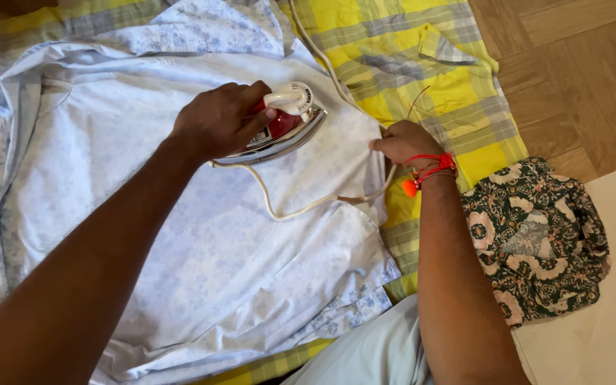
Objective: The person irons a white patterned shirt laid out on a yellow and gray checkered cloth on the floor. They smooth the fabric with their hands and use a red electric iron to press the shirt, moving the iron back and forth across the surface.
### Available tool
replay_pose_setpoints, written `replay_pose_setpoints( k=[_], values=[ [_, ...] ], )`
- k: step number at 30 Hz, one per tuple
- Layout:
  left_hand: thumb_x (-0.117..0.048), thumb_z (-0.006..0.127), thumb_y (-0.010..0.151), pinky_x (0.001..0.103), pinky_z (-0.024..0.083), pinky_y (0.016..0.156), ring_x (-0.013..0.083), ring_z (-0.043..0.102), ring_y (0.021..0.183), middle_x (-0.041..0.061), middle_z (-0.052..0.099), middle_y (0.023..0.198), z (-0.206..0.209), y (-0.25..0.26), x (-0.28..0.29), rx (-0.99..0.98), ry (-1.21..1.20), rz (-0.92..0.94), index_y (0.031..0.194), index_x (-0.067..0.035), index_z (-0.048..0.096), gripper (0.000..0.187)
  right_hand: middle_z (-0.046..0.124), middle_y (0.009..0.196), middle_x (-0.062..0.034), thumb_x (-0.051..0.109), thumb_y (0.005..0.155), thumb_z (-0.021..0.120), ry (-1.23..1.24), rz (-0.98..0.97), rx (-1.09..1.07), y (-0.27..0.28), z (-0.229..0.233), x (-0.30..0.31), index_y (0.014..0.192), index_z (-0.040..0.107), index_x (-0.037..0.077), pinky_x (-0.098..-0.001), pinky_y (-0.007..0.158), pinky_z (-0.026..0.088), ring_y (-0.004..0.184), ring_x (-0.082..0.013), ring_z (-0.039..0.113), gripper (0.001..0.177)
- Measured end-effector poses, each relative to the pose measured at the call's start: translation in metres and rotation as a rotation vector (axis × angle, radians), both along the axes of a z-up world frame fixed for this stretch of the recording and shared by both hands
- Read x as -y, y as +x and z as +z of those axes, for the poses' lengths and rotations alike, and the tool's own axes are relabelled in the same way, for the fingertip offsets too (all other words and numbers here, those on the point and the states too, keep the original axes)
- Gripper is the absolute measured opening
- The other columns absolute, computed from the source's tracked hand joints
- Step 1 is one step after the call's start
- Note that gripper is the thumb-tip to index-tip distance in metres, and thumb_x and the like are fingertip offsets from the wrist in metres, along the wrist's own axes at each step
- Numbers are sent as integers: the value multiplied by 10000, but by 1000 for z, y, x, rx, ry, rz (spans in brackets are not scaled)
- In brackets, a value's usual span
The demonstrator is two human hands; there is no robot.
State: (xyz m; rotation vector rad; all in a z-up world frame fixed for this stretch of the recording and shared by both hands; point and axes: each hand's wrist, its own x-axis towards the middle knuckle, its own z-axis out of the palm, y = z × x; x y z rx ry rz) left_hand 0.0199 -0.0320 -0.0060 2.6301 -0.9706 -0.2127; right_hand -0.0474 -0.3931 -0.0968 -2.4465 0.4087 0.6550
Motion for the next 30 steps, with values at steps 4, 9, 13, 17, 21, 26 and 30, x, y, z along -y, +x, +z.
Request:
replay_pose_setpoints(
  k=[4, 9, 13, 17, 21, 26, 30],
  values=[
    [-476, 484, 1058, 513, 525, 736, 367, 656, 929, 153, 687, 936, -2, 6, 6, 25, -34, -52, 1187, -100, 579, 409, 695, 808, -102, 245, 876, 768, 384, -262, 275, 7, -2, -12, 1046, 736, 20, -354, 651, 491, 720, -214, 637, 283],
    [-465, 494, 1049, 517, 522, 716, 371, 657, 918, 157, 687, 943, -2, 9, 9, 18, -29, -70, 1187, -96, 575, 403, 719, 971, -41, 74, 895, 637, 813, -336, 456, 17, -9, -27, 1123, 718, 72, -250, 743, 569, 825, -95, 670, 242],
    [-471, 493, 1045, 518, 523, 714, 370, 657, 917, 155, 686, 954, -2, 10, 11, 4, -17, -57, 1196, -102, 575, 407, 760, 1086, -43, 6, 927, 565, 826, -373, 353, 18, -12, -26, 1193, 771, 42, -236, 812, 543, 877, -90, 675, 338],
    [-484, 482, 1051, 515, 526, 711, 366, 657, 921, 154, 683, 955, -1, 12, 14, -1, -11, -56, 1202, -108, 575, 416, 738, 1201, -53, -28, 915, 555, 836, -386, 370, 16, -17, -21, 1295, 735, 44, -229, 884, 513, 956, -100, 645, 427],
    [-487, 482, 1058, 518, 526, 714, 372, 654, 936, 154, 688, 956, -1, 17, 19, 19, -24, -84, 1187, -101, 579, 418, 682, 1357, -60, -40, 876, 543, 862, -323, 345, 16, -23, -22, 1378, 625, 50, -239, 1001, 486, 1155, -128, 649, 517],
    [-475, 480, 1059, 523, 522, 719, 383, 655, 909, 165, 690, 947, -5, 25, 29, 48, -45, -116, 1209, -93, 579, 422, 653, 1409, -82, -67, 823, 587, 796, -225, 307, 10, -17, -6, 1383, 625, 15, -260, 1034, 465, 1220, -147, 621, 568],
    [-474, 478, 1075, 524, 523, 723, 383, 658, 913, 169, 691, 951, -9, 30, 37, 66, -39, -134, 1188, -82, 576, 419, 706, 1301, -95, -66, 785, 658, 612, -152, 435, 1, -7, -3, 1357, 648, 21, -288, 928, 533, 1097, -171, 666, 579]
  ],
)
